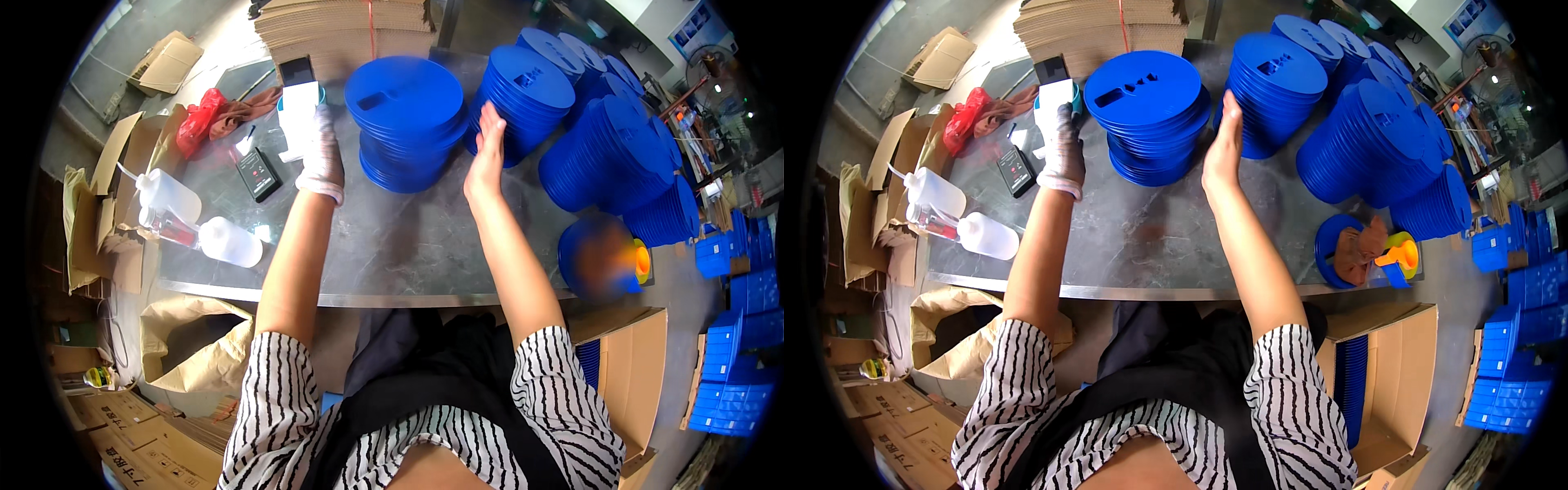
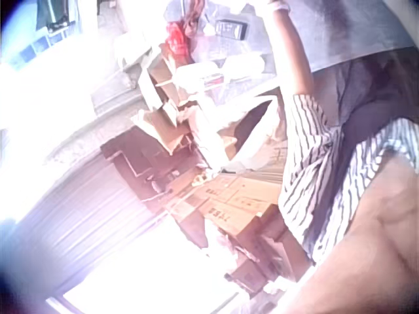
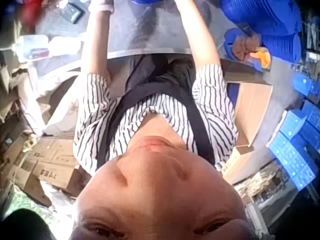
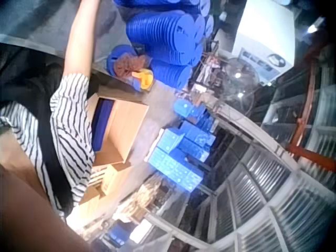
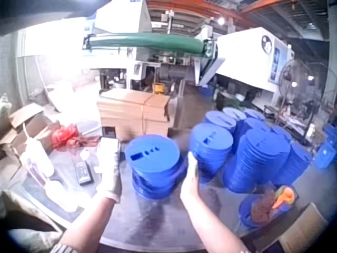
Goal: The person scoops blue granules from a bucket into a bag, then moves to a workbench to clean blue circular plastic parts. They apply a liquid from a squeeze bottle onto a cloth and wipe each part individually, stacking the cleaned items on the table.
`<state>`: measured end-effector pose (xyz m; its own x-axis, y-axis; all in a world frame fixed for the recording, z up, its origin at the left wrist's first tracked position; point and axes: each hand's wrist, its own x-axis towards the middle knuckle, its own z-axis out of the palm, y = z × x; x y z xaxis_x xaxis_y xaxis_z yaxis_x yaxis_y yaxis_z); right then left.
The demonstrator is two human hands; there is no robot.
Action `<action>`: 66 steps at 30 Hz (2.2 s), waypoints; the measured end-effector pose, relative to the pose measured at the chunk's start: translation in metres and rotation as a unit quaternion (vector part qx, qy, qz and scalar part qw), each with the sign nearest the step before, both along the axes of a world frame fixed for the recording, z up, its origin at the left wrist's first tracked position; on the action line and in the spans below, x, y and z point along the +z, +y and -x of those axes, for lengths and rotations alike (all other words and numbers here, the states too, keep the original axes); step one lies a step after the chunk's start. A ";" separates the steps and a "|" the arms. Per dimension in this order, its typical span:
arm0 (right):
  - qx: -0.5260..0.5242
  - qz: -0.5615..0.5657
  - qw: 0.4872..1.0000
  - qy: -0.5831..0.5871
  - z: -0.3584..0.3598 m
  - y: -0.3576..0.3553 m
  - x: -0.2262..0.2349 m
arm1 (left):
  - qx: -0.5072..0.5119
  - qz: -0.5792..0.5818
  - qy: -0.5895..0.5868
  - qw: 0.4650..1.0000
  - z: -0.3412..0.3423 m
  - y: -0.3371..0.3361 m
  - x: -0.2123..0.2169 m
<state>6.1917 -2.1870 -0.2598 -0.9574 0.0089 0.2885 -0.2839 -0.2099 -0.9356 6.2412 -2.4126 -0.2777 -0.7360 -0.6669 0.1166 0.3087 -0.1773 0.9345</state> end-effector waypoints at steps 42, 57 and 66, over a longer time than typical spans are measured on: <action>0.171 0.140 0.919 -0.327 -0.127 0.199 -0.038 | -0.495 -0.118 -0.199 0.837 -0.104 0.171 -0.037; 0.045 0.088 0.965 -0.243 -0.135 0.181 -0.008 | -0.356 -0.285 -0.042 0.889 -0.150 0.154 0.033; 0.136 0.113 0.955 -0.236 -0.126 0.172 0.012 | -0.308 -0.189 -0.139 0.922 -0.116 0.166 0.041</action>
